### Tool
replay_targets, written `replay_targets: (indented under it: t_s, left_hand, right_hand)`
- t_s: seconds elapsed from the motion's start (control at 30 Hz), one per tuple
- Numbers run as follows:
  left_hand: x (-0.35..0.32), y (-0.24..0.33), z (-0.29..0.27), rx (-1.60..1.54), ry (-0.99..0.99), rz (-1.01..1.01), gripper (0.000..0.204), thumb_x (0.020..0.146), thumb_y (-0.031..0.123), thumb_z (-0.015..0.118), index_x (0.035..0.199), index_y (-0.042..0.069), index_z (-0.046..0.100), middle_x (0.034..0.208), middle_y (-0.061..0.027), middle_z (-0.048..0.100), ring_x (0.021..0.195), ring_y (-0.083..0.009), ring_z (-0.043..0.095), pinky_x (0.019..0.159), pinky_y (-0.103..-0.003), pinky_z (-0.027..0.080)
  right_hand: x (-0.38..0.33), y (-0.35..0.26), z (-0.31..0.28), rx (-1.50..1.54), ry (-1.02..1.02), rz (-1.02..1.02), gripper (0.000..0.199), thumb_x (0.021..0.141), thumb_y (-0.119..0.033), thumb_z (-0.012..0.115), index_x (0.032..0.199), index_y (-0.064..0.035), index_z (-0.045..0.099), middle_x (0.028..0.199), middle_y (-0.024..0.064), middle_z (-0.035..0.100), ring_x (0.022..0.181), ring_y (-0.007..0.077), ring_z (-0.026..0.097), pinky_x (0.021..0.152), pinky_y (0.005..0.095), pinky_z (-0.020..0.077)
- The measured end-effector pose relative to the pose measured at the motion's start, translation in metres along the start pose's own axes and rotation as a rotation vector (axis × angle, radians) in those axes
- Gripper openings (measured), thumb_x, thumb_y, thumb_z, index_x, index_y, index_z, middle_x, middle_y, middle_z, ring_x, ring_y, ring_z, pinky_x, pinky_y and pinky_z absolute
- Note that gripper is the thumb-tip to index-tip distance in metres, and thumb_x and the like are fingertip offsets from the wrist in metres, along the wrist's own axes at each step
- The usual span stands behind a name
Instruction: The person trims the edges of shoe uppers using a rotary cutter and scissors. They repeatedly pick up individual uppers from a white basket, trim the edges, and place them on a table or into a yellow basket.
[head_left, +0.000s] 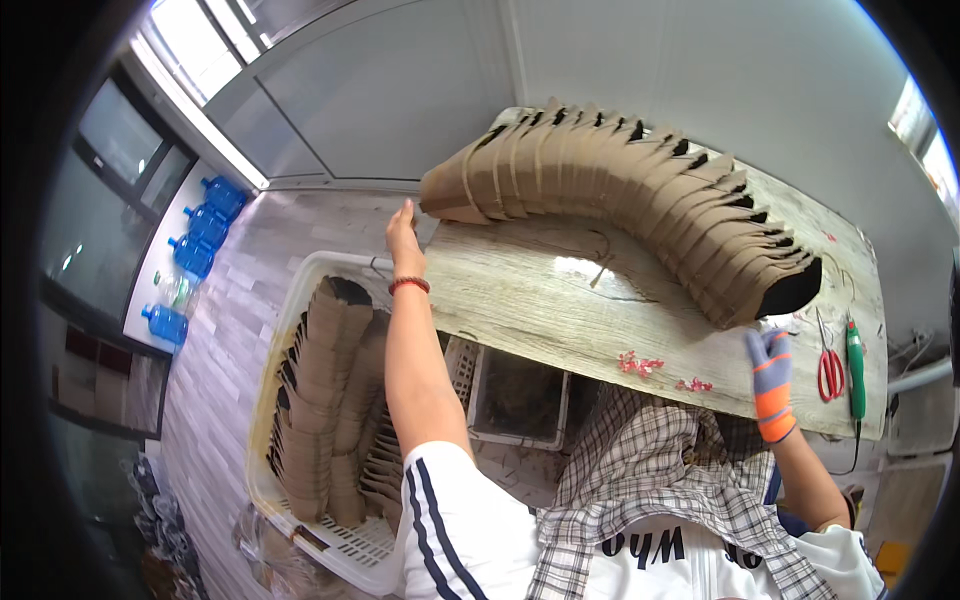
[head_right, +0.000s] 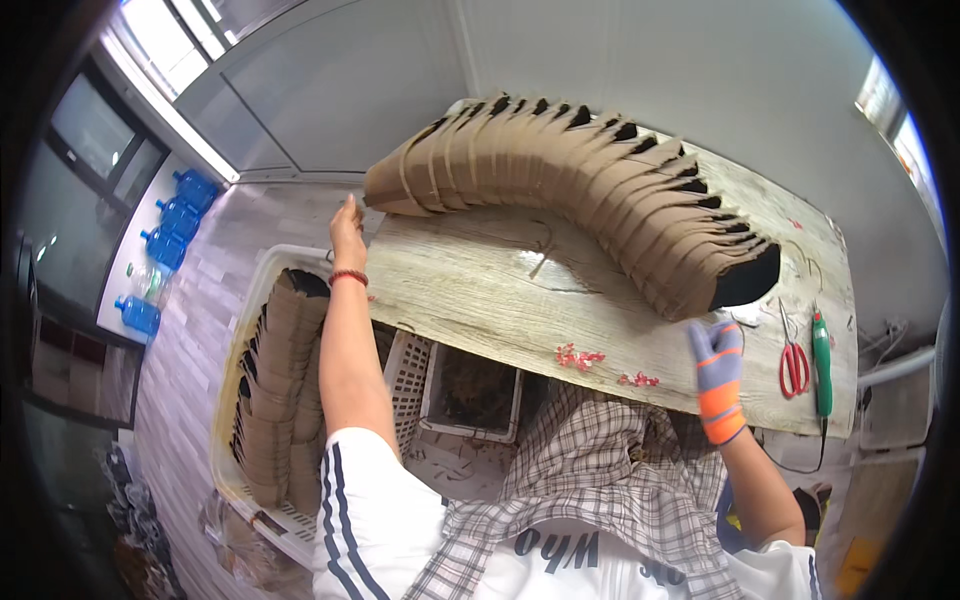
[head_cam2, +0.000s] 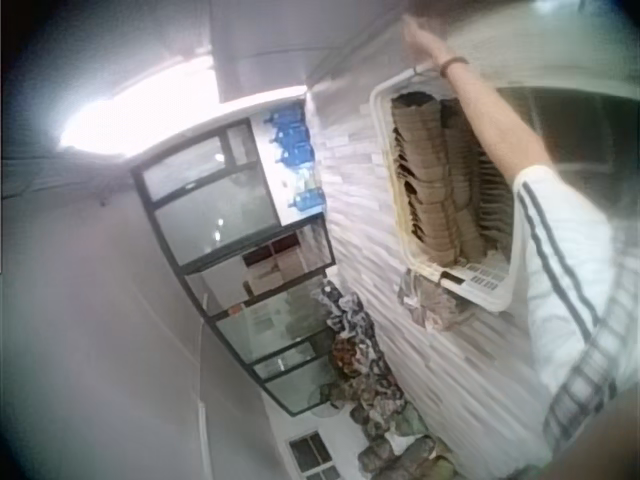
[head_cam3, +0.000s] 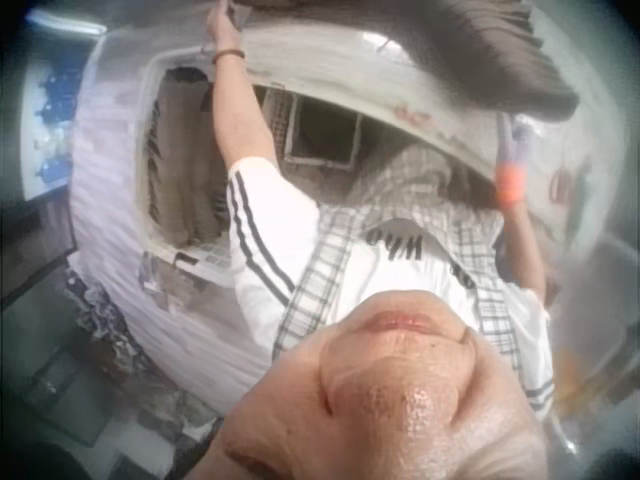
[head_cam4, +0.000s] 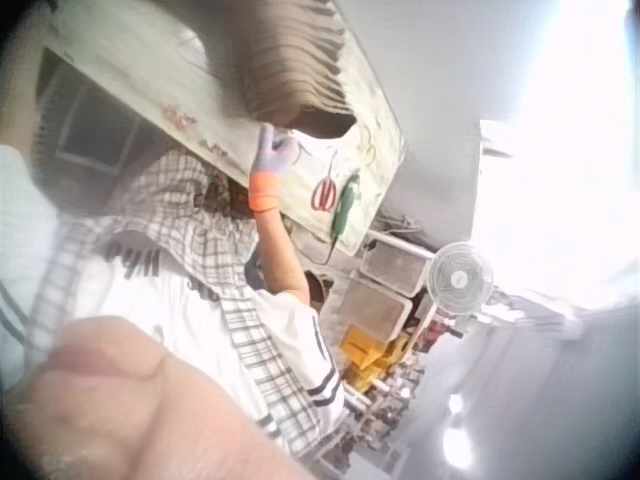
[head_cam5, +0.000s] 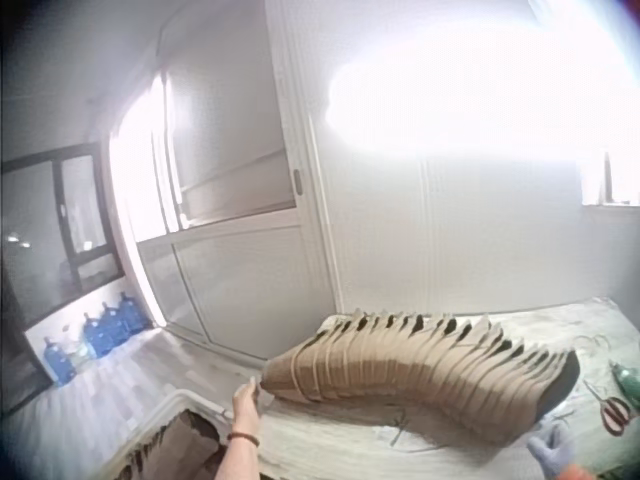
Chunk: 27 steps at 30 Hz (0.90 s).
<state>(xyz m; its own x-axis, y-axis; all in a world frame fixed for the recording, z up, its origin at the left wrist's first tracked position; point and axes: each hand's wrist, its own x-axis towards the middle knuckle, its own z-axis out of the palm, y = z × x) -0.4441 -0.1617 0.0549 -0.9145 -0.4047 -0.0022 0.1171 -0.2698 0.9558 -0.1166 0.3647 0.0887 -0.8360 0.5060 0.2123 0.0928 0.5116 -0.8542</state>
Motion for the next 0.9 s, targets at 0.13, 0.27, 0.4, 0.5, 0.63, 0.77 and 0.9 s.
replay_targets:
  t_s: [0.13,0.27,0.4,0.5,0.63,0.77,0.9]
  left_hand:
    - [0.009,0.003,0.063,0.079,-0.205,0.051,0.042,0.082,0.035,0.073,0.108,0.003,0.063,0.104,-0.0037,0.063,0.098,-0.0157,0.055,0.091,-0.031,0.039]
    - [-0.012,0.009,0.095,0.167,-0.376,-0.065,0.044,0.077,0.028,0.078,0.109,0.001,0.064,0.108,-0.0052,0.064,0.095,-0.0152,0.058,0.088,-0.031,0.042]
    - [-0.089,0.030,0.112,0.209,-0.650,-0.088,0.048,0.077,0.016,0.076,0.119,0.001,0.059,0.112,-0.0040,0.063,0.098,-0.0134,0.058,0.089,-0.030,0.046]
    - [-0.143,0.018,0.121,0.027,-0.716,-0.007,0.051,0.076,0.011,0.075,0.123,0.000,0.056,0.117,-0.0050,0.061,0.104,-0.0148,0.056,0.093,-0.028,0.044]
    - [-0.203,-0.009,0.147,0.048,-0.808,-0.014,0.060,0.072,0.008,0.079,0.125,-0.001,0.052,0.122,-0.0060,0.057,0.112,-0.0164,0.051,0.097,-0.028,0.042]
    - [-0.259,-0.003,0.152,0.148,-0.816,0.042,0.063,0.074,0.006,0.079,0.128,-0.001,0.049,0.126,-0.0058,0.054,0.115,-0.0164,0.049,0.099,-0.028,0.040]
    - [-0.275,-0.024,0.183,0.006,-0.844,0.056,0.050,0.076,0.004,0.077,0.121,-0.002,0.056,0.116,-0.0043,0.060,0.104,-0.0146,0.055,0.091,-0.028,0.045]
  right_hand:
    - [0.050,0.054,-0.007,0.383,0.046,0.198,0.031,0.091,-0.033,0.064,0.105,-0.0061,0.060,0.086,-0.0024,0.057,0.078,0.0083,0.055,0.071,0.0230,0.0444]
    - [0.098,0.034,0.009,0.650,-0.154,0.309,0.039,0.089,-0.034,0.067,0.114,-0.0053,0.060,0.098,-0.0003,0.061,0.087,0.0097,0.058,0.078,0.0253,0.0486]
    - [0.140,0.024,-0.006,0.516,-0.128,-0.007,0.028,0.084,-0.017,0.072,0.103,0.0028,0.067,0.093,0.0020,0.067,0.081,0.0102,0.061,0.073,0.0259,0.0492]
    - [0.196,0.062,-0.028,0.395,-0.114,0.005,0.028,0.077,-0.011,0.077,0.098,0.0061,0.069,0.093,0.0047,0.069,0.082,0.0121,0.062,0.076,0.0267,0.0503]
    - [0.316,0.151,-0.122,0.253,-0.116,0.031,0.053,0.077,-0.014,0.079,0.122,0.0038,0.057,0.112,0.0078,0.066,0.098,0.0155,0.061,0.088,0.0305,0.0488]
    - [0.345,0.149,-0.110,-0.085,-0.010,0.200,0.062,0.078,-0.040,0.075,0.121,0.0020,0.059,0.113,0.0114,0.066,0.100,0.0225,0.063,0.090,0.0315,0.0479]
    - [0.297,0.170,-0.176,-0.447,0.159,0.122,0.076,0.083,-0.056,0.063,0.126,0.0065,0.052,0.124,0.0232,0.058,0.116,0.0331,0.056,0.098,0.0364,0.0424]
